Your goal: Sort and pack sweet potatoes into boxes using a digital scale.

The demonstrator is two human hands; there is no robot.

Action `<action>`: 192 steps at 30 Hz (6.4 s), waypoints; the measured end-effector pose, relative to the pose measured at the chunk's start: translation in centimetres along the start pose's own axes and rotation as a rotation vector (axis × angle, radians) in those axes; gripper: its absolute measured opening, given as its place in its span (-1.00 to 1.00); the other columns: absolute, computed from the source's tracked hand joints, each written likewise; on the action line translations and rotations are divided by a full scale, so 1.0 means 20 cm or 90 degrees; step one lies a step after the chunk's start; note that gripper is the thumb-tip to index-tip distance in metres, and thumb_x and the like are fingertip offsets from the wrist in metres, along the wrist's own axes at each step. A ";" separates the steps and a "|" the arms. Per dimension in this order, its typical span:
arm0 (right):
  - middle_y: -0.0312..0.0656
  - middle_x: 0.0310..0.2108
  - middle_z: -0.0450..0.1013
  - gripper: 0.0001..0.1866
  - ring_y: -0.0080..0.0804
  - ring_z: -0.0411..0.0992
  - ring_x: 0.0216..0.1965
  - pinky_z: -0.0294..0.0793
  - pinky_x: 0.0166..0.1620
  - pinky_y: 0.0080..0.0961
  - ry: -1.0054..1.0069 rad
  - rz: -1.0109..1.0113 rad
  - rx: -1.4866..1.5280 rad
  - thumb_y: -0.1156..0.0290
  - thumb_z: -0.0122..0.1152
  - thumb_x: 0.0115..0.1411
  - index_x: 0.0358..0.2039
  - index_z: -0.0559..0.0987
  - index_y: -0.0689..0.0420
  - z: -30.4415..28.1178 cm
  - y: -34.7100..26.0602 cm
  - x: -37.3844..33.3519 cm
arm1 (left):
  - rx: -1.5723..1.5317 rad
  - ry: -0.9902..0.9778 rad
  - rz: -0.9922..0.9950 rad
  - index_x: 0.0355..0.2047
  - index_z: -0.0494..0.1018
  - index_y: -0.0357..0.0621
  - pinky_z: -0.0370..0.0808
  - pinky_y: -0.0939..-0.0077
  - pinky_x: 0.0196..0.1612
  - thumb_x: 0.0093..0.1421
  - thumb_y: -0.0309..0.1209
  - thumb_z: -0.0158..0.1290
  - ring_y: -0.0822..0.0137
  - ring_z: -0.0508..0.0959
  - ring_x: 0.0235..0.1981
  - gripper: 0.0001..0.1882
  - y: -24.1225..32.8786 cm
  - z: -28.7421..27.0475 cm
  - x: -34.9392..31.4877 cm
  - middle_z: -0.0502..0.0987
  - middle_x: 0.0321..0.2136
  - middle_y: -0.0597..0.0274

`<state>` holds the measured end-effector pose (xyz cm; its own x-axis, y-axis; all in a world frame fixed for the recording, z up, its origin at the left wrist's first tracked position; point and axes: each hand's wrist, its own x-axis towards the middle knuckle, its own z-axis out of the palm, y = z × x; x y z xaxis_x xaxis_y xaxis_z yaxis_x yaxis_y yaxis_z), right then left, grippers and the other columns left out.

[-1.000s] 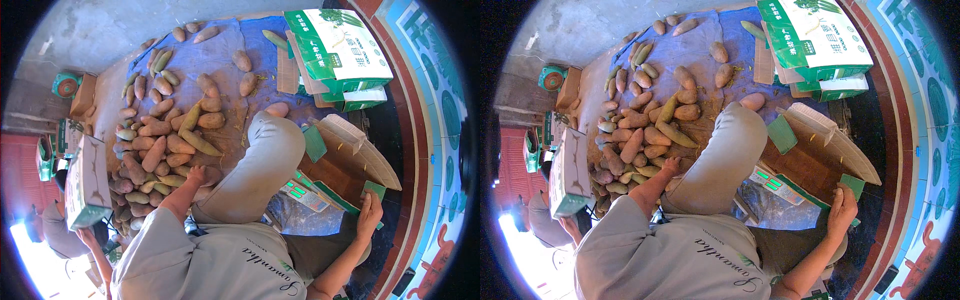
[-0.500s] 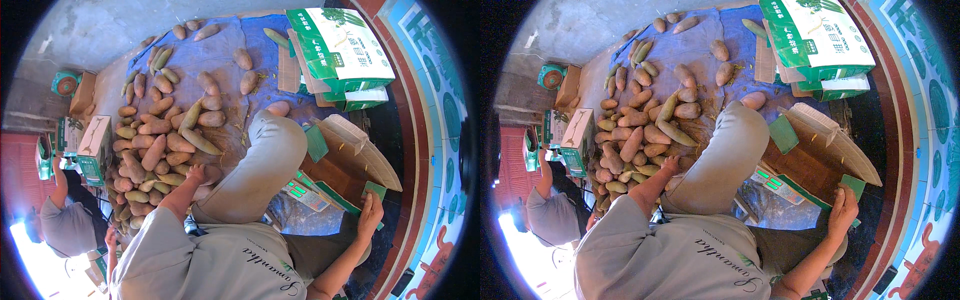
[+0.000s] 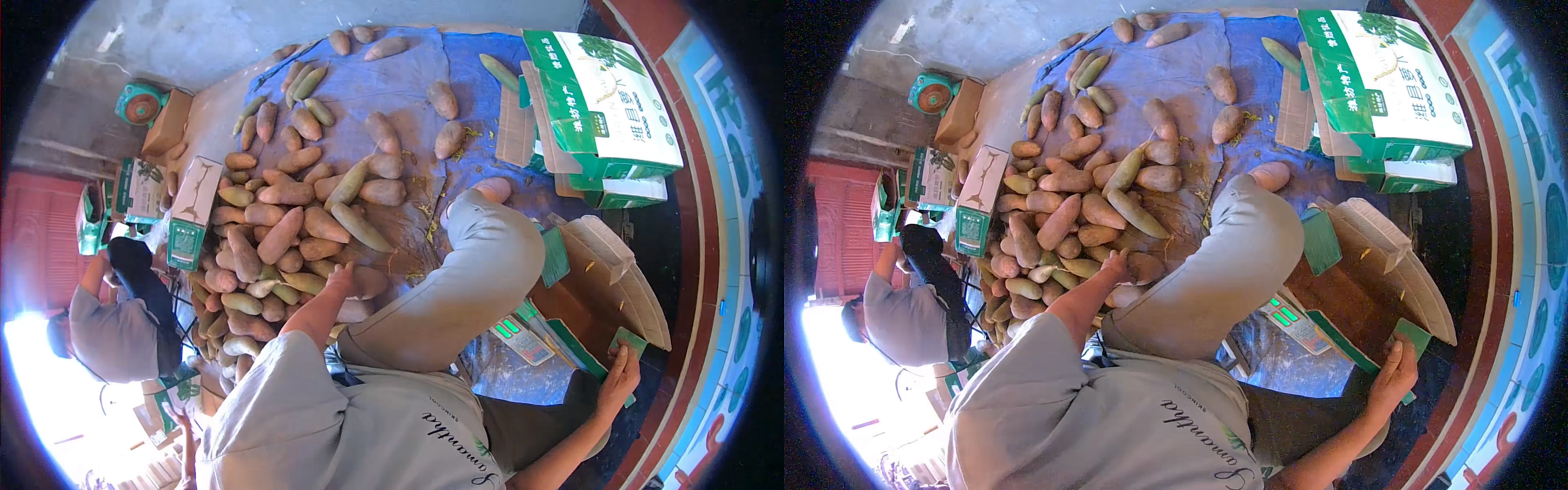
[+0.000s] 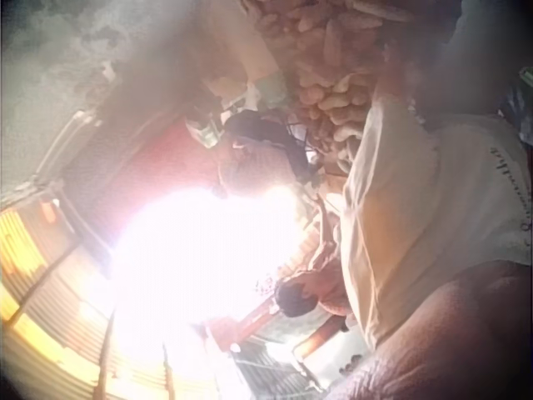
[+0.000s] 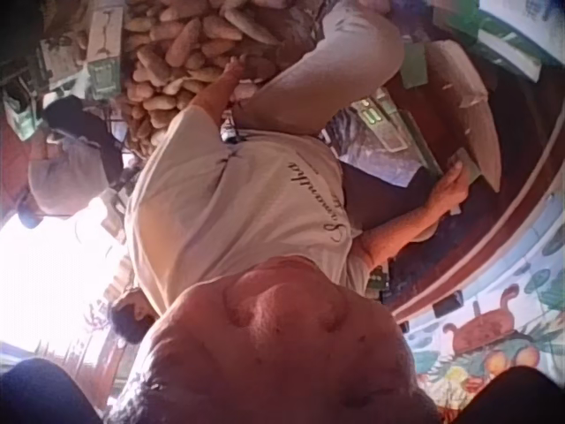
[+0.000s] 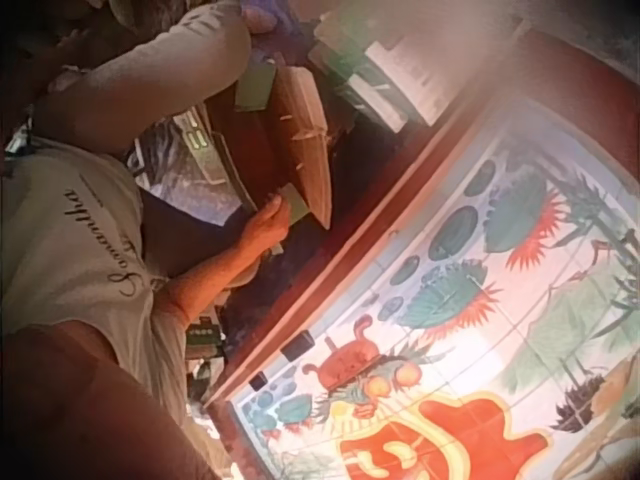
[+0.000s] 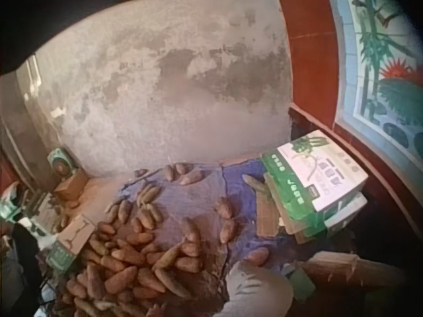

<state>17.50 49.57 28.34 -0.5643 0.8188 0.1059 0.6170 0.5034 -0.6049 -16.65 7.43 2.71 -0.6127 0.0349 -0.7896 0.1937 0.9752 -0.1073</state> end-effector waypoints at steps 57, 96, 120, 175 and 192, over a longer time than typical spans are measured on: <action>-0.10 -0.56 0.44 -0.52 -0.11 0.43 -0.45 0.39 -0.36 -0.27 -0.015 -0.174 0.010 -0.02 0.25 -0.07 -0.40 0.53 0.20 -0.09 -0.08 -0.10 | -0.649 0.432 0.458 -0.01 0.24 -0.19 0.35 0.44 -0.04 -0.20 -0.46 0.30 0.30 0.37 -0.13 -0.29 0.50 -1.04 -0.79 0.36 -0.15 0.15; -0.23 -0.52 0.44 -0.75 -0.28 0.45 -0.37 0.40 -0.26 -0.36 -0.014 -0.250 -0.203 0.17 0.27 -0.08 -0.52 0.51 0.07 -0.04 -0.02 -0.17 | 0.393 0.081 0.764 0.00 0.27 -0.02 0.38 0.26 -0.03 -0.40 -0.08 0.34 0.01 0.40 -0.06 -0.11 2.00 -0.54 -1.18 0.32 -0.09 -0.02; -0.24 -0.59 0.39 -0.86 -0.30 0.42 -0.45 0.41 -0.36 -0.39 0.017 -0.237 -0.236 0.31 0.22 -0.06 -0.56 0.49 0.06 -0.03 -0.04 -0.13 | 0.162 -0.166 0.891 -0.01 0.37 -0.21 0.37 0.42 -0.01 0.09 -0.23 0.12 0.25 0.46 -0.08 -0.50 1.96 -0.74 -1.20 0.48 -0.11 0.03; -0.24 -0.58 0.32 -0.89 -0.31 0.35 -0.46 0.31 -0.39 -0.40 0.106 -0.331 -0.268 0.48 0.09 -0.15 -0.51 0.47 0.10 -0.03 -0.04 -0.08 | -0.030 0.685 0.870 -0.48 0.44 -0.10 0.44 0.19 -0.34 -0.01 -0.22 0.13 0.05 0.50 -0.34 -0.77 1.98 -0.90 -1.15 0.49 -0.44 0.16; -0.16 -0.55 0.36 -0.74 -0.17 0.36 -0.45 0.34 -0.35 -0.29 0.063 -0.270 -0.137 0.27 0.30 -0.13 -0.52 0.47 0.16 -0.04 -0.10 -0.09 | -0.093 0.640 0.887 -0.37 0.52 -0.01 0.41 0.20 -0.16 -0.10 -0.17 0.19 0.14 0.51 -0.24 -0.70 1.94 -0.90 -1.09 0.53 -0.37 0.17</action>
<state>17.68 47.34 29.98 -0.7419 0.5462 0.3889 0.4496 0.8355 -0.3158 -9.64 48.38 26.71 -0.2699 0.8616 0.4299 0.9224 0.1034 0.3720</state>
